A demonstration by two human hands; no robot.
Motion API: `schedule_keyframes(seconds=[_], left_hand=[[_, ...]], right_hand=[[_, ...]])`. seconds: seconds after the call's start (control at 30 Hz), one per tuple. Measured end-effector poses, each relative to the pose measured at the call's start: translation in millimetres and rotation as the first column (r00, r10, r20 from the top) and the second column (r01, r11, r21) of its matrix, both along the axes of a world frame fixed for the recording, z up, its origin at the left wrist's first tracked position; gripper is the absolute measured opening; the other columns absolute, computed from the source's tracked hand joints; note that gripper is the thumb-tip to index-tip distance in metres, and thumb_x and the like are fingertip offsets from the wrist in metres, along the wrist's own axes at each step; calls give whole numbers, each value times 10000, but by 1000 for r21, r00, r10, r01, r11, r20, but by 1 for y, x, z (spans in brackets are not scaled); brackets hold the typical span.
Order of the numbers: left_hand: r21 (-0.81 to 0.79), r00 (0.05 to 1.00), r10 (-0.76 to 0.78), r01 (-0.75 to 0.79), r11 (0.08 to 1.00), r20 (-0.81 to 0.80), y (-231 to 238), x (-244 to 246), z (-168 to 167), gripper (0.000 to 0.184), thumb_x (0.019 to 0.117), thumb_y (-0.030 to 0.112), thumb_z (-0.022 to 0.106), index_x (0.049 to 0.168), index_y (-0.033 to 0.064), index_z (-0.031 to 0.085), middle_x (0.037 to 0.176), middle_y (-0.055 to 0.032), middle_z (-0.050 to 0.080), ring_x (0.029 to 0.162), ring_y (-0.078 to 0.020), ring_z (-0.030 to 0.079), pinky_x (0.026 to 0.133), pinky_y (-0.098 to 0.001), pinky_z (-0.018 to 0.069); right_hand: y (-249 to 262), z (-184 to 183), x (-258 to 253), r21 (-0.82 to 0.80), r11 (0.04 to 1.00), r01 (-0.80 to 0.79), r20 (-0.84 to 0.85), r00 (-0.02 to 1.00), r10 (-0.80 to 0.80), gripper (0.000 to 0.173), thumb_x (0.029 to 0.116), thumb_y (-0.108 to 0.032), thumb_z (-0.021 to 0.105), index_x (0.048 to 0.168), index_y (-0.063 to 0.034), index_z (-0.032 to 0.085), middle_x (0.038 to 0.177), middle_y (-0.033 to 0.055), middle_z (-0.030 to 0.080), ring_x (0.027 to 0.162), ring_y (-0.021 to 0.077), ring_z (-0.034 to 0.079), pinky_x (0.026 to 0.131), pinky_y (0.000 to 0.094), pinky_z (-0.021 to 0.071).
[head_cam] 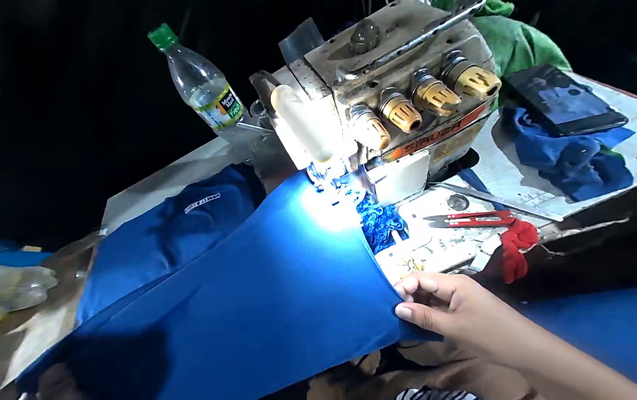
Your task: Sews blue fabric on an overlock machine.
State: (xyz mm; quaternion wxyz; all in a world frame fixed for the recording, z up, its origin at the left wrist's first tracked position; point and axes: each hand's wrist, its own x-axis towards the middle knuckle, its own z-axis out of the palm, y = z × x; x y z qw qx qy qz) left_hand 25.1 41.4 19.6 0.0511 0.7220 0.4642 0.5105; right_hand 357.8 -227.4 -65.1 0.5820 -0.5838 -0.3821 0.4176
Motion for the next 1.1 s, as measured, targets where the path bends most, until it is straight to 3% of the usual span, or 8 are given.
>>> schedule_keyframes(seconds=[0.23,0.37,0.53,0.67,0.8,0.9,0.97,1.1], left_hand=[[5,997,50,-50,999,-61,2,8,2,281,1036,22,467,1106,-249,497,1089,-220,579,1034,-31,571,916,-170,470],[-70,998,58,-58,996,6,0,12,9,323,1052,66,464,1201,-218,434,1046,-136,568,956,54,556,860,-139,477],[13,988,-65,67,998,-137,39,-18,-7,455,1067,298,528,1308,-87,495,1236,-154,609,1154,-134,604,1023,-330,489],[-319,912,-102,-33,947,-398,53,18,-1,600,1000,231,637,1473,-73,430,1473,-371,427,1344,-560,435,1083,-726,338],[-217,886,-315,251,943,-341,2,114,21,382,1060,136,440,1389,-17,560,1411,-240,557,1281,-345,566,1066,-475,465],[-232,748,-609,564,793,-262,-14,190,18,322,1036,82,449,1272,-9,649,1308,-171,640,1224,-263,611,1046,-402,489],[-334,657,-688,603,725,-308,-14,219,11,373,1061,191,455,1378,79,616,1418,-120,588,1348,-278,525,1118,-495,415],[-583,548,-704,416,698,-452,-19,227,13,537,1040,500,391,1570,421,371,1696,2,223,1576,-335,79,1143,-772,21]], right_hand=[[3,2,1,8,1000,25,4,1000,-25,107,949,-275,711,1007,-187,731,885,-83,710,808,-9,664,729,148,554],[4,1,0,15,999,35,0,999,-35,113,949,-269,711,1010,-177,732,896,-75,716,817,1,673,741,157,565],[8,-3,-3,15,996,84,72,994,-85,143,941,-293,720,1016,-173,738,911,-61,726,836,25,688,760,185,584],[12,-6,-6,-61,983,174,196,968,-159,143,921,-291,709,1000,-174,736,877,-52,739,785,49,703,692,202,596],[15,-4,-6,-33,984,175,233,959,-162,137,947,-234,689,1030,-128,714,862,-57,734,760,28,697,692,181,593],[17,5,-9,-28,985,172,227,960,-162,117,950,-117,671,1040,-42,676,881,-38,729,768,27,688,720,198,593],[16,3,-8,-22,984,175,220,961,-166,86,944,-91,664,1023,-61,682,866,-45,722,754,32,684,698,198,592],[15,0,-6,-3,983,183,220,959,-177,75,940,-69,657,1007,-86,686,842,-60,708,728,19,670,667,189,582]])
